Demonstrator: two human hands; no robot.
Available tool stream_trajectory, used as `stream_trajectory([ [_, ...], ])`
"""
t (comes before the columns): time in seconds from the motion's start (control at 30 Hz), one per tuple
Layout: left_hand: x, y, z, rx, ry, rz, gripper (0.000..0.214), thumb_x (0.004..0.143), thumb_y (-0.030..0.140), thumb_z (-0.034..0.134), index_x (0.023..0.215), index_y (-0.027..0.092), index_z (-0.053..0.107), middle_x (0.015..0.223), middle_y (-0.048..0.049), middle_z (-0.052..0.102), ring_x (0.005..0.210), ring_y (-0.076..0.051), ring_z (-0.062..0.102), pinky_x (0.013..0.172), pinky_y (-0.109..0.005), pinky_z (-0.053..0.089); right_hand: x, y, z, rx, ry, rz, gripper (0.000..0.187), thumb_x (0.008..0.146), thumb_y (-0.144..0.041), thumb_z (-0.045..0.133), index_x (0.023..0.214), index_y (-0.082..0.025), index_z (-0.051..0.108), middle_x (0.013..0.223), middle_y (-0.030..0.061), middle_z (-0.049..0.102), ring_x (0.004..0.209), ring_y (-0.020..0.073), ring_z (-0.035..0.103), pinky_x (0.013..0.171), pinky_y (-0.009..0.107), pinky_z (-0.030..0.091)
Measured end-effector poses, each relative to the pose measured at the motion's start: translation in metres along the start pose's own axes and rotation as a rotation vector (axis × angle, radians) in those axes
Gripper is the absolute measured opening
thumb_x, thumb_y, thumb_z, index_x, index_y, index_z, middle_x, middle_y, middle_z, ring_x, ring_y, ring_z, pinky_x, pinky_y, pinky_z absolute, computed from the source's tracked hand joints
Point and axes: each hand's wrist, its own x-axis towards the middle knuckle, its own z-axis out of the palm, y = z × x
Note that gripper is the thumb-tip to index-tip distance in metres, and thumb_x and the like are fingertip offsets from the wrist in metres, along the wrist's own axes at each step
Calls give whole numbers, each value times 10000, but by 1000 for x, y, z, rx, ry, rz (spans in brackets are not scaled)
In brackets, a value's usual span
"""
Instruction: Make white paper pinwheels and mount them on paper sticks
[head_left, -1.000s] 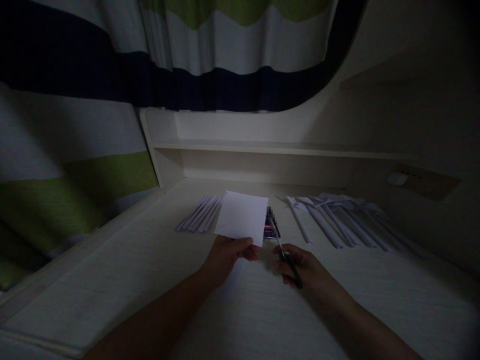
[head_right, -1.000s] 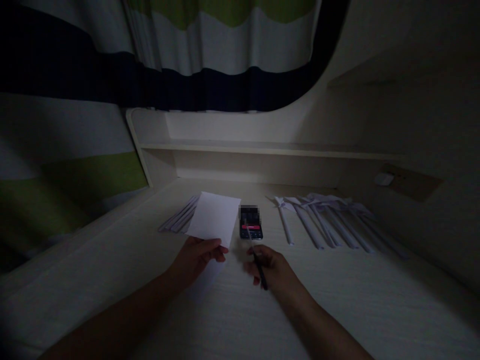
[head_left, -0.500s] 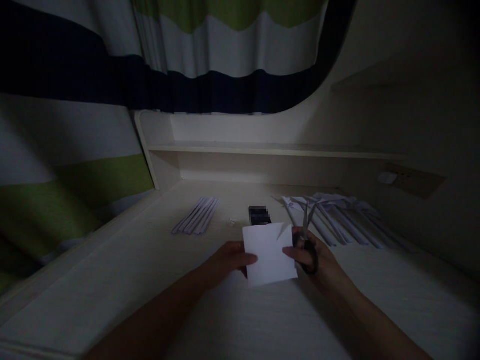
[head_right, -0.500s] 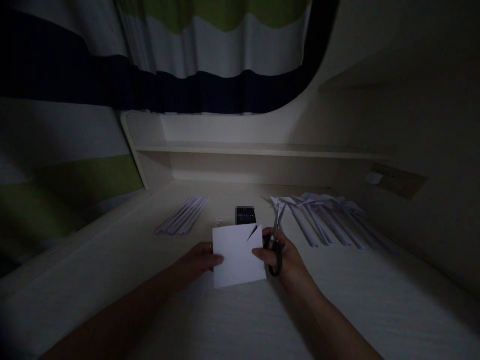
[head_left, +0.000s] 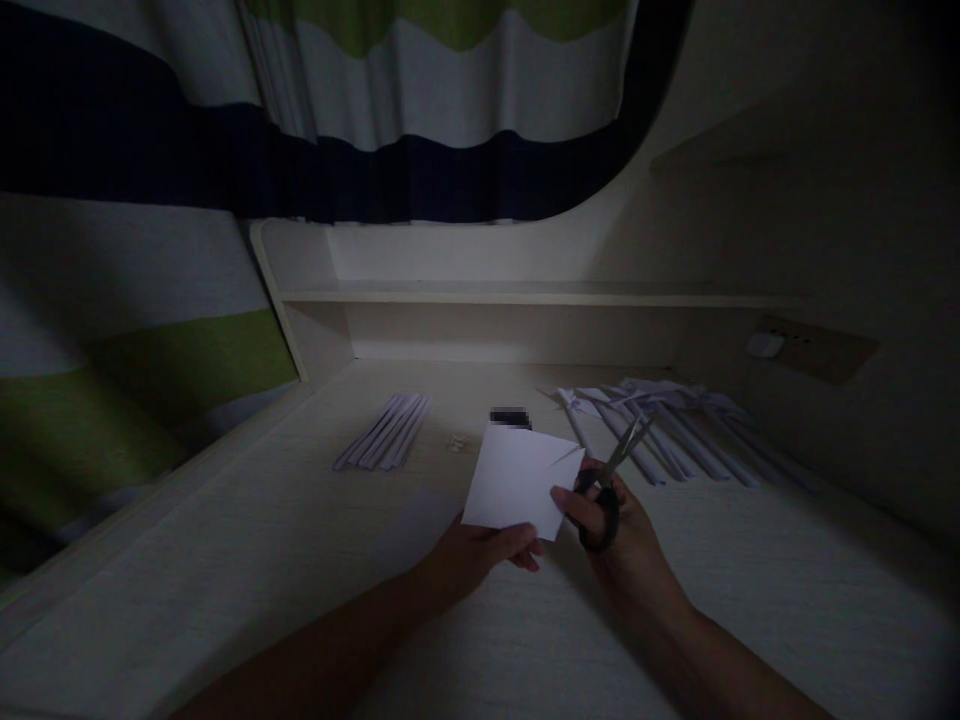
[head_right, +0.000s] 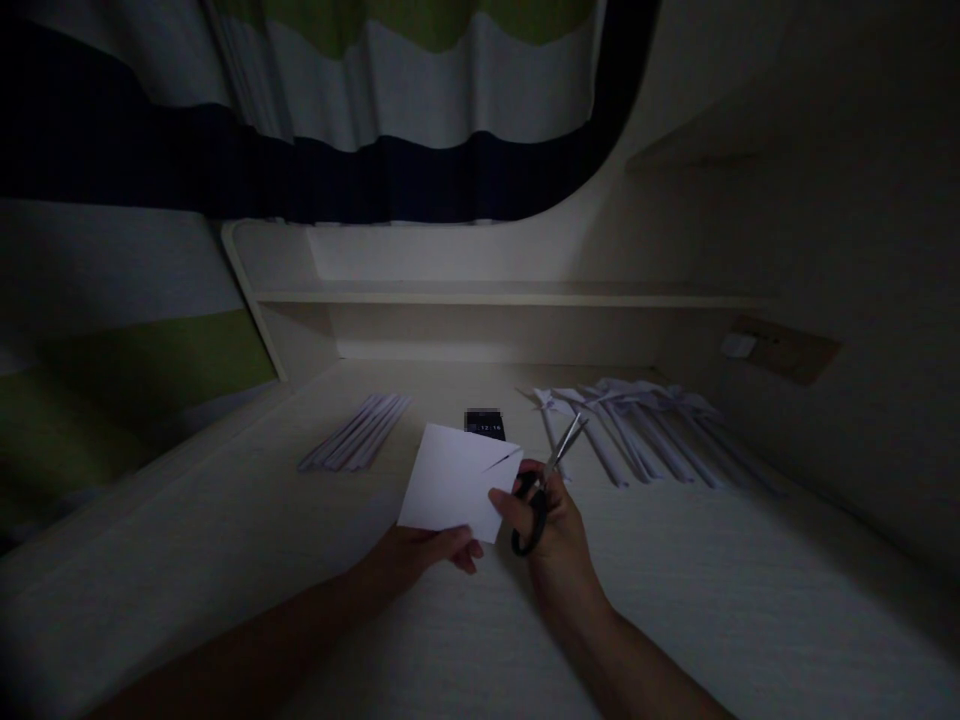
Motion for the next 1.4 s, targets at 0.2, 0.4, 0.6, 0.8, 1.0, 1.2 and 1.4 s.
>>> stream_trajectory([
  [0.2,8,3,-16,22,248,121,334,694,384,550,484,139,634,576,-53,657,607,-148,595,677,-265,449,2,-1,0,-340,-141,101,373,644,-376,647,914,-169,493,609,-32,527,553,110,495,554,249,385],
  [0.4,13,8,-29,-175,418,193,288,670,347,597,541,93,641,542,-71,646,517,-131,581,591,-240,454,-3,8,3,-535,-455,276,469,629,-469,609,938,-131,508,579,-37,464,466,83,412,458,238,337],
  [0.6,10,12,-25,-193,397,160,284,676,347,588,576,89,652,548,-72,653,508,-132,593,581,-234,462,-5,10,3,-570,-591,305,496,632,-519,581,937,-132,522,576,-34,450,463,70,371,445,225,305],
  [0.8,8,12,-24,-122,383,145,320,686,378,568,589,86,655,604,-91,674,543,-149,609,597,-236,466,-6,11,4,-565,-573,300,479,628,-522,584,907,-136,532,550,-39,445,445,67,363,425,215,287],
  [1.0,6,13,-24,-84,376,131,318,689,383,557,582,101,656,606,-82,677,568,-159,619,622,-247,470,-8,10,4,-557,-586,298,470,645,-529,570,915,-146,540,532,-47,423,436,72,350,423,220,279],
  [1.2,7,11,-25,-93,381,131,312,676,376,572,609,86,665,607,-95,674,545,-156,610,604,-255,472,-8,8,4,-602,-588,272,509,655,-549,547,929,-120,543,510,-53,400,432,71,333,423,221,273],
  [1.4,8,11,-25,-114,366,137,300,679,366,573,612,89,666,632,-98,679,560,-155,617,618,-257,480,-7,11,1,-560,-566,282,394,678,-464,581,889,-131,571,472,-67,386,404,55,312,404,208,232],
])
